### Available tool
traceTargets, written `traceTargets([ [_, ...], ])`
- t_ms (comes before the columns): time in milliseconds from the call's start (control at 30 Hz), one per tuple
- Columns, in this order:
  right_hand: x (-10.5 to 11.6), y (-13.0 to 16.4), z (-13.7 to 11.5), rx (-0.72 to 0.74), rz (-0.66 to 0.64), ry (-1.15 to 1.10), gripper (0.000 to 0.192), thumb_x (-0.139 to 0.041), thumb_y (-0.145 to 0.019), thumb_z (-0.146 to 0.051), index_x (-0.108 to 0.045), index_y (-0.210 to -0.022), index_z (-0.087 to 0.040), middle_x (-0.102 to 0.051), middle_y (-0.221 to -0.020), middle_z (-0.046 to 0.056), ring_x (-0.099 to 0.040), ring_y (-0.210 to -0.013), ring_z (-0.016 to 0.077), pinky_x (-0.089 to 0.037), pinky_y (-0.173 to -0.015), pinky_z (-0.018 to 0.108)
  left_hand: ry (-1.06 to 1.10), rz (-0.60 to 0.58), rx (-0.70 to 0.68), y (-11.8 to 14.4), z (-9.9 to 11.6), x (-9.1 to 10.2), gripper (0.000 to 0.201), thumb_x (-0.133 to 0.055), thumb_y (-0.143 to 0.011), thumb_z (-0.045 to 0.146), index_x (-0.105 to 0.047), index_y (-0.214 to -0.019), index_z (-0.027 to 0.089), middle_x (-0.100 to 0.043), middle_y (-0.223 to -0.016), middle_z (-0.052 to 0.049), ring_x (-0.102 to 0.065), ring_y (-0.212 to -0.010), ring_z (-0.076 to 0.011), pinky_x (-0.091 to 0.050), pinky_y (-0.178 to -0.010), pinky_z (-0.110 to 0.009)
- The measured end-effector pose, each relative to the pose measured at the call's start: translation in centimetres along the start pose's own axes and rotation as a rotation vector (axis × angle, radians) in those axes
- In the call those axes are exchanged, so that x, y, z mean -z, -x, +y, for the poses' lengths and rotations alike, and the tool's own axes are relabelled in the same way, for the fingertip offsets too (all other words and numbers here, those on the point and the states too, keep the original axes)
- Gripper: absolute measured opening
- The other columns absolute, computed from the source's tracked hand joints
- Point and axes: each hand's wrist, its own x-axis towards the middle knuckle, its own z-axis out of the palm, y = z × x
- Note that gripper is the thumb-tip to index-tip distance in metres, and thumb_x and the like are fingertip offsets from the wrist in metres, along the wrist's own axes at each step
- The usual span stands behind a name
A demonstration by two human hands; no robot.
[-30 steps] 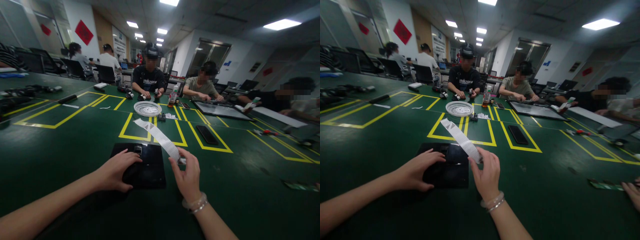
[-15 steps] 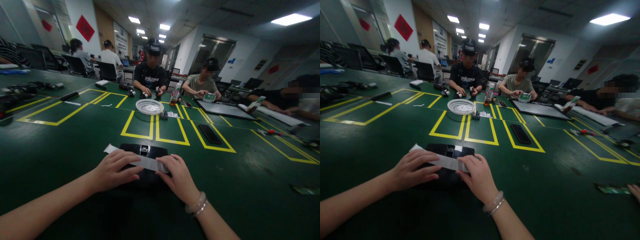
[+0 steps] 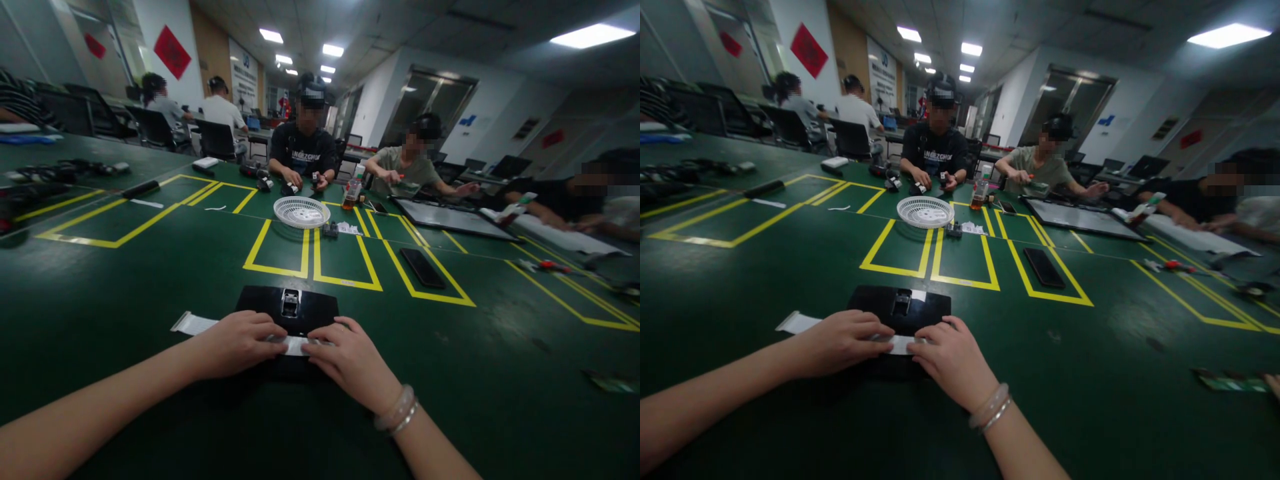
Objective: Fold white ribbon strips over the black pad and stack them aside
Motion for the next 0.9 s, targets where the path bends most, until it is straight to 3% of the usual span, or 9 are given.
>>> traceTargets([
  [267,0.8,-0.1,-1.6,-0.048,-0.022,0.047,0.020,-0.062,-0.093,-0.035,-0.068,-0.112,-0.033,-0.067,-0.117,0.000,-0.056,-0.115,0.0215,-0.030,-0.112,0.050,0.022,-0.081,0.056,-0.8,0.9,1.1,0.038,-0.078,-0.085,0.021,-0.062,-0.120,0.021,-0.058,-0.122,-0.006,-0.058,-0.099,-0.0240,-0.049,-0.083,-0.033],
  [367,0.6,-0.1,-1.6,-0.047,0.004,0.061,0.021,-0.063,-0.092,-0.035,-0.068,-0.112,-0.034,-0.066,-0.120,-0.001,-0.054,-0.119,0.0214,-0.030,-0.113,0.049,0.033,-0.104,0.097,-0.8,1.1,1.0,0.044,-0.081,-0.083,0.028,-0.061,-0.122,0.024,-0.057,-0.127,-0.006,-0.057,-0.104,-0.0262,-0.048,-0.090,-0.037],
  [500,0.3,-0.1,-1.2,-0.038,0.045,0.064,0.021,-0.065,-0.090,-0.035,-0.068,-0.111,-0.034,-0.065,-0.124,-0.001,-0.055,-0.118,0.0215,-0.029,-0.113,0.050,0.033,-0.095,0.194,-0.5,1.0,0.8,0.079,-0.084,-0.074,0.057,-0.052,-0.137,0.022,-0.041,-0.147,-0.010,-0.042,-0.129,-0.0354,-0.032,-0.111,-0.051],
  [600,0.4,-0.1,-0.8,-0.048,0.116,0.041,0.030,-0.067,-0.089,-0.035,-0.065,-0.119,-0.032,-0.065,-0.126,0.001,-0.057,-0.115,0.0221,-0.032,-0.111,0.049,0.047,-0.128,0.227,-0.4,0.7,0.7,0.104,-0.080,-0.070,0.070,-0.039,-0.149,0.016,-0.034,-0.151,-0.014,-0.033,-0.137,-0.0367,-0.019,-0.118,-0.054],
  [700,0.8,-0.1,-0.4,-0.078,0.217,0.015,0.027,-0.065,-0.090,-0.031,-0.065,-0.117,-0.028,-0.069,-0.115,0.003,-0.061,-0.106,0.0210,-0.038,-0.105,0.046,0.073,-0.138,0.247,-0.5,0.6,0.8,0.098,-0.077,-0.077,0.064,-0.034,-0.152,0.017,-0.036,-0.151,-0.012,-0.033,-0.138,-0.0338,-0.014,-0.120,-0.053],
  [900,1.3,-0.1,-0.3,-0.071,0.369,-0.003,0.014,-0.060,-0.091,-0.024,-0.067,-0.103,-0.023,-0.071,-0.099,0.005,-0.064,-0.094,0.0210,-0.044,-0.094,0.043,0.101,-0.094,0.266,-0.8,0.7,1.7,0.083,-0.082,-0.074,0.051,-0.047,-0.143,0.021,-0.047,-0.141,-0.009,-0.043,-0.131,-0.0320,-0.008,-0.121,-0.054],
])
